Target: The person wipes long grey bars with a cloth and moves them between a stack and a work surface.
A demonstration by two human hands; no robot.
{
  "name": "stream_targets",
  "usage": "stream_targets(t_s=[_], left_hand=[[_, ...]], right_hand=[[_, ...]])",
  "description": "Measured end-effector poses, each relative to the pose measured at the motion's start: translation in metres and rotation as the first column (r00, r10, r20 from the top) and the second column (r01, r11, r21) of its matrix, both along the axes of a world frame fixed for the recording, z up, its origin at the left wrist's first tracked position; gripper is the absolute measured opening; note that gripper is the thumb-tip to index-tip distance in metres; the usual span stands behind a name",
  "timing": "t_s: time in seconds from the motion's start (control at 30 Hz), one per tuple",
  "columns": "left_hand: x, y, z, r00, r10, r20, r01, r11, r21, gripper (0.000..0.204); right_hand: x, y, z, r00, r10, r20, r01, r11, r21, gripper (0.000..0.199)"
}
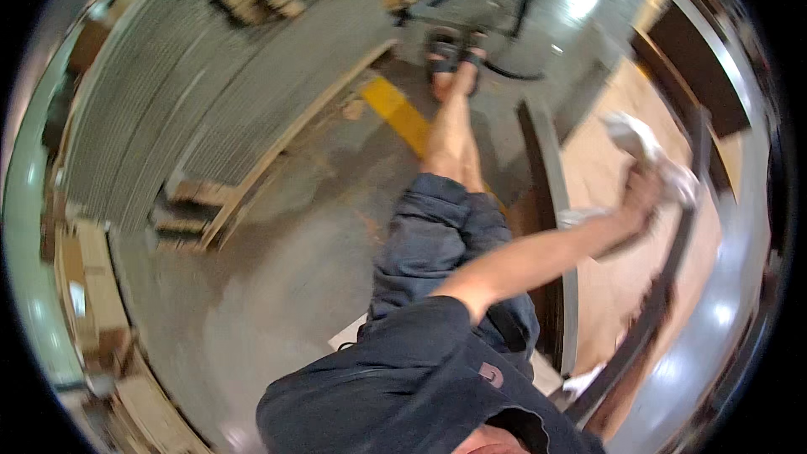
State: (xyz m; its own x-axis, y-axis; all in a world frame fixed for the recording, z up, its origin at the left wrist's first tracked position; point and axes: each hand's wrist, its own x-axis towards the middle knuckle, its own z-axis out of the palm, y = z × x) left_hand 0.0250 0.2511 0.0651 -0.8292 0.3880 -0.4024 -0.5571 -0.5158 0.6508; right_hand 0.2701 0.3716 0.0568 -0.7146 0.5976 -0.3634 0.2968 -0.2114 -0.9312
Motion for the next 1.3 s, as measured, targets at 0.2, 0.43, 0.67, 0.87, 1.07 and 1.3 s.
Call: stream_targets(t_s=[0.2, 0.43, 0.67, 0.87, 1.07, 1.3], left_hand=[[0.017, -0.059, -0.041, 0.765, -0.499, -0.406, 0.311, 0.84, -0.445, 0.053], [0.067, -0.178, -0.055, 0.842, -0.394, -0.369, 0.443, 0.895, 0.055, 0.043], [0.028, -0.242, -0.075, 0.998, -0.038, 0.049, 0.031, 0.99, 0.136, 0.027], [0.03, -0.248, -0.129, 0.977, 0.02, 0.213, -0.087, 0.947, 0.31, 0.035], [0.034, -0.245, -0.14, 0.966, 0.027, 0.258, -0.111, 0.942, 0.317, 0.034], [0.039, -0.244, -0.142, 0.969, 0.007, 0.246, -0.065, 0.972, 0.226, 0.027]], right_hand=[[-0.029, -0.074, 0.066, 0.954, -0.193, -0.23, 0.255, 0.923, 0.286, 0.035], [-0.115, -0.135, -0.004, 0.898, 0.408, -0.164, -0.267, 0.803, 0.533, 0.047], [-0.16, -0.243, -0.028, 0.696, 0.709, 0.112, -0.497, 0.363, 0.788, 0.055], [-0.146, -0.181, -0.075, 0.811, 0.459, 0.364, -0.558, 0.42, 0.715, 0.066], [-0.118, -0.14, -0.13, 0.768, 0.245, 0.592, -0.636, 0.176, 0.752, 0.086], [-0.107, -0.121, -0.17, 0.731, 0.269, 0.627, -0.67, 0.455, 0.587, 0.074]])
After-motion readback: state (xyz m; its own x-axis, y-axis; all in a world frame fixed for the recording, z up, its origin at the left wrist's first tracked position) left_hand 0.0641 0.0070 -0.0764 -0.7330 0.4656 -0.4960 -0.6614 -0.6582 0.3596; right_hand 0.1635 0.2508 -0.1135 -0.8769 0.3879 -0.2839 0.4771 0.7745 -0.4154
